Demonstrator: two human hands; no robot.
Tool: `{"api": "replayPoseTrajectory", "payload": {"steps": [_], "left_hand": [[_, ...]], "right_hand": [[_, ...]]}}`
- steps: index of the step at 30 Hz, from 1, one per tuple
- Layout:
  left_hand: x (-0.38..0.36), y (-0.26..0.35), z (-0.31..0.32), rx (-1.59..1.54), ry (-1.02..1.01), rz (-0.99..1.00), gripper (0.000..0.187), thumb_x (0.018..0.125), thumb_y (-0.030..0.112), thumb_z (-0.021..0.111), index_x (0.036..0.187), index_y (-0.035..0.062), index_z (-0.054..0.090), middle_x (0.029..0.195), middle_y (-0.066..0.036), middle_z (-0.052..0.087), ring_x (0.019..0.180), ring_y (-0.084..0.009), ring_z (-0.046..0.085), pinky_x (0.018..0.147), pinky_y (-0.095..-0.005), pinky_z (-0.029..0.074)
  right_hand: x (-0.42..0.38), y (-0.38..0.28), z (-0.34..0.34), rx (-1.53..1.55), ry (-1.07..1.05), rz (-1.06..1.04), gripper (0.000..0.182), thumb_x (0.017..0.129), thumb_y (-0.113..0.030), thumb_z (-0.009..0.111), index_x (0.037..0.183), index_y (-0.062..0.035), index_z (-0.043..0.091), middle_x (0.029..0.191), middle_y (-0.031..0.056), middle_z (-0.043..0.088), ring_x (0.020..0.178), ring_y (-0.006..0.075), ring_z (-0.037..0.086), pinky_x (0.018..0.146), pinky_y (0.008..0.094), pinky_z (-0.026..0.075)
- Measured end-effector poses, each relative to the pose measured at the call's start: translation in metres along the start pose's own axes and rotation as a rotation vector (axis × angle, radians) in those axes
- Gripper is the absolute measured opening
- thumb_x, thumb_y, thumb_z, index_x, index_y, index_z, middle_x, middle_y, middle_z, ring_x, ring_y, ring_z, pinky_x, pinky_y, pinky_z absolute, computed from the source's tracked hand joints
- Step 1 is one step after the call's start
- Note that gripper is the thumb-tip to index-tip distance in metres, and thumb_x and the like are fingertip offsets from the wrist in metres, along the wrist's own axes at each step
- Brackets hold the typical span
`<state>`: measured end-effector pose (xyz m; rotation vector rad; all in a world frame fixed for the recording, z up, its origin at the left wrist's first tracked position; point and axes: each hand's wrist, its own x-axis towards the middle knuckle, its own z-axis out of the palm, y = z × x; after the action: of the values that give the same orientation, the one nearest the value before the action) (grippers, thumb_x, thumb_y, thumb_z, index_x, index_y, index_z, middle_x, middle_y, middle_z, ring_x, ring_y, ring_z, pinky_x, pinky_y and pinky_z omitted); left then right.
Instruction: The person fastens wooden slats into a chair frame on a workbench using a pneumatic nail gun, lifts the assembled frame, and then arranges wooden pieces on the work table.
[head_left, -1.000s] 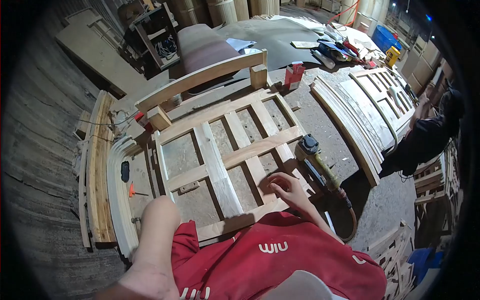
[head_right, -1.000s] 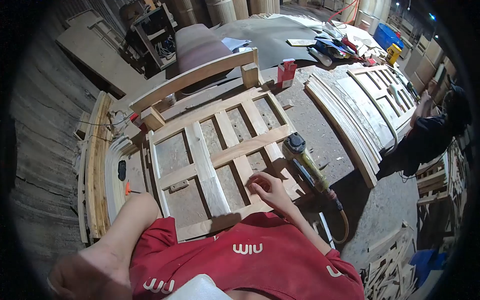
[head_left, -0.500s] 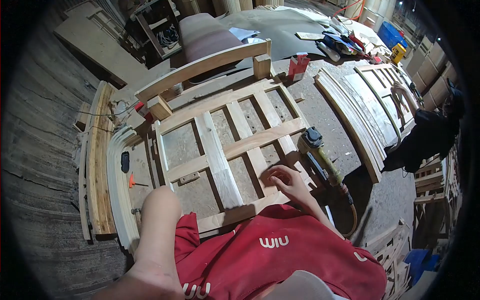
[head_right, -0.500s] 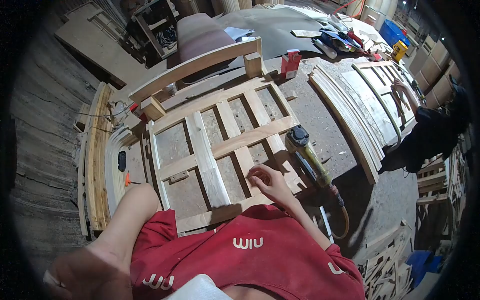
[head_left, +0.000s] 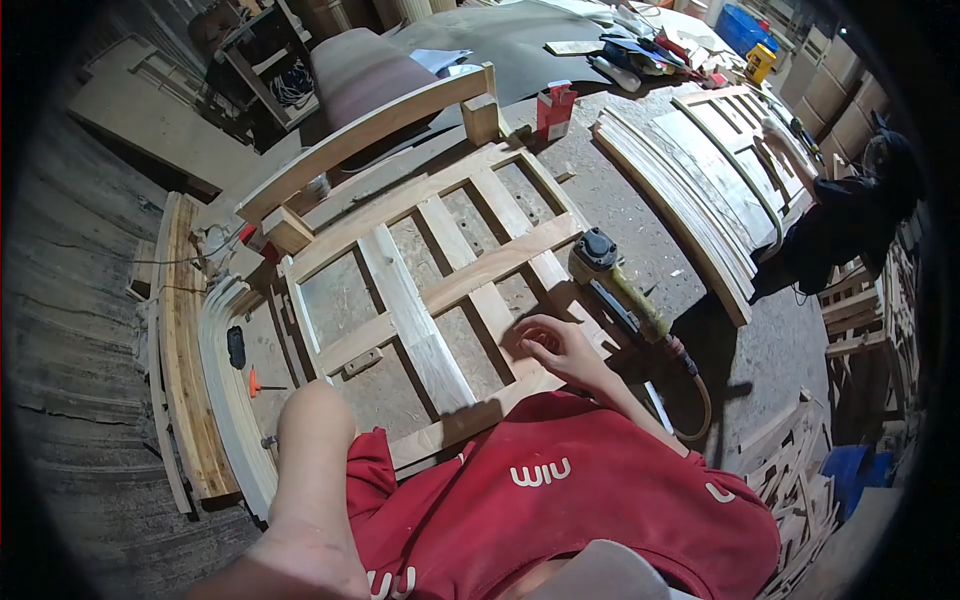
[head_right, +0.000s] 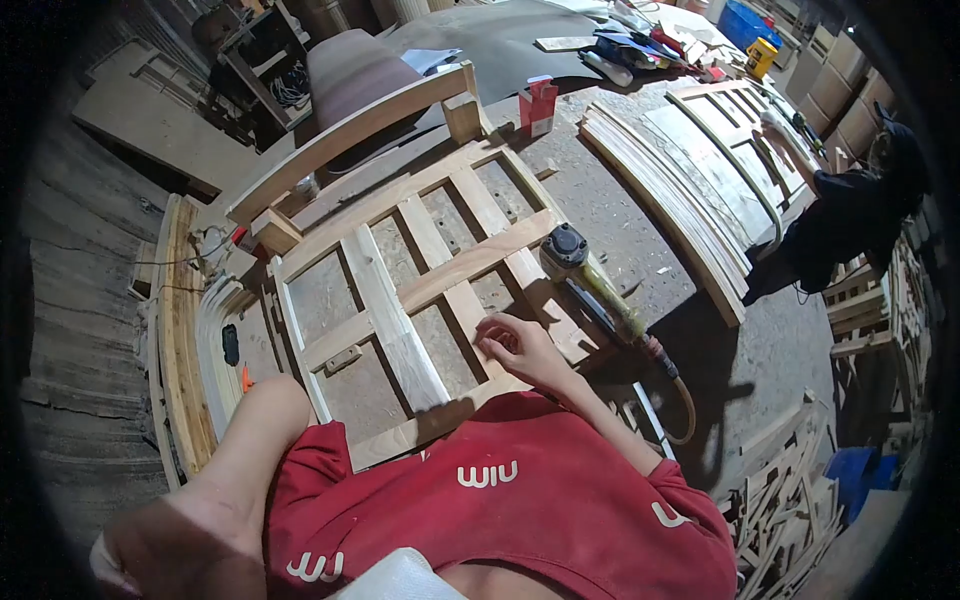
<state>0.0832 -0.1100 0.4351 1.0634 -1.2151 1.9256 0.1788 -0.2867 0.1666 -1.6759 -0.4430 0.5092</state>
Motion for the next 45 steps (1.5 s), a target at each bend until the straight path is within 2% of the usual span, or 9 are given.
{"api": "replayPoseTrajectory", "payload": {"steps": [3,8,9,11,14,20,25,29,45], "left_hand": [[0.005,-0.008,0.01,0.15,0.209,0.146,0.012,0.083,0.019,0.043,0.083,0.008,0.048,0.081,0.0,0.055,0.078,-0.0091,0.048,0.064,-0.025,0.03],[0.015,-0.029,0.033,1.046,1.001,0.652,0.01,0.083,0.017,0.042,0.082,0.0082,0.047,0.078,0.001,0.054,0.074,-0.0079,0.047,0.066,-0.0255,0.03],[0.008,-0.004,0.008,0.543,0.365,0.3,0.01,0.082,0.016,0.042,0.081,0.0082,0.047,0.078,0.001,0.054,0.074,-0.0076,0.047,0.066,-0.0257,0.03],[0.004,0.01,-0.004,0.02,-0.255,-0.049,0.009,0.082,0.016,0.042,0.081,0.0082,0.047,0.077,0.001,0.054,0.074,-0.0074,0.047,0.066,-0.0258,0.031],[0.005,0.003,0.007,-0.016,-0.204,-0.023,0.009,0.082,0.015,0.042,0.081,0.0077,0.047,0.077,0.0,0.054,0.075,-0.0083,0.047,0.067,-0.0262,0.032],[0.03,-0.044,0.04,1.016,1.053,0.969,0.01,0.08,0.014,0.045,0.081,0.0053,0.05,0.079,-0.003,0.057,0.075,-0.0105,0.049,0.064,-0.0253,0.035],[0.014,-0.009,0.019,0.354,0.277,0.336,0.01,0.08,0.014,0.045,0.079,0.0048,0.049,0.077,-0.002,0.056,0.068,-0.0097,0.047,0.063,-0.0249,0.035],[0.006,0.011,0.004,0.014,-0.04,0.071,0.011,0.081,0.014,0.046,0.078,0.0043,0.048,0.075,-0.002,0.055,0.062,-0.009,0.044,0.062,-0.0246,0.035],[0.001,0.011,-0.001,-0.119,-0.091,-0.05,0.01,0.08,0.013,0.047,0.076,0.0038,0.047,0.066,0.002,0.05,0.05,-0.0077,0.035,0.061,-0.0237,0.037]], "right_hand": [[-0.003,-0.005,-0.004,-0.058,-0.03,0.02,0.019,0.082,-0.011,0.052,0.099,-0.0021,0.051,0.082,0.003,0.058,0.072,0.0056,0.053,0.062,0.0184,0.042],[-0.004,0.007,0.0,0.081,0.068,-0.031,0.016,0.081,-0.007,0.051,0.096,-0.0007,0.051,0.079,0.0045,0.058,0.068,0.0076,0.055,0.061,0.0206,0.045],[-0.005,0.009,-0.001,0.098,0.095,-0.023,0.016,0.082,-0.007,0.051,0.097,-0.0009,0.052,0.079,0.0042,0.058,0.068,0.0075,0.055,0.061,0.0202,0.045],[-0.006,0.015,-0.003,0.108,0.091,0.002,0.018,0.082,-0.009,0.051,0.098,-0.0013,0.051,0.08,0.0038,0.057,0.071,0.0074,0.054,0.063,0.0206,0.044],[-0.006,0.022,-0.007,0.118,0.078,0.045,0.02,0.083,-0.011,0.051,0.1,-0.0017,0.05,0.08,0.0035,0.056,0.074,0.0075,0.053,0.065,0.0209,0.043],[-0.004,0.024,-0.008,0.067,0.066,0.054,0.019,0.083,-0.009,0.05,0.101,-0.0014,0.05,0.08,0.0036,0.056,0.074,0.0074,0.053,0.065,0.0206,0.043],[-0.005,0.019,-0.006,0.074,0.055,0.062,0.02,0.083,-0.009,0.05,0.101,-0.001,0.05,0.082,0.0043,0.056,0.076,0.0072,0.052,0.066,0.0201,0.042],[-0.004,0.018,-0.004,0.077,0.046,0.028,0.019,0.083,-0.009,0.05,0.1,-0.0006,0.05,0.083,0.0048,0.056,0.077,0.0077,0.052,0.068,0.02,0.042],[-0.004,0.014,-0.001,0.069,0.036,0.049,0.019,0.083,-0.012,0.05,0.099,-0.0006,0.051,0.082,0.0055,0.057,0.078,0.0084,0.053,0.067,0.0206,0.042]]}}
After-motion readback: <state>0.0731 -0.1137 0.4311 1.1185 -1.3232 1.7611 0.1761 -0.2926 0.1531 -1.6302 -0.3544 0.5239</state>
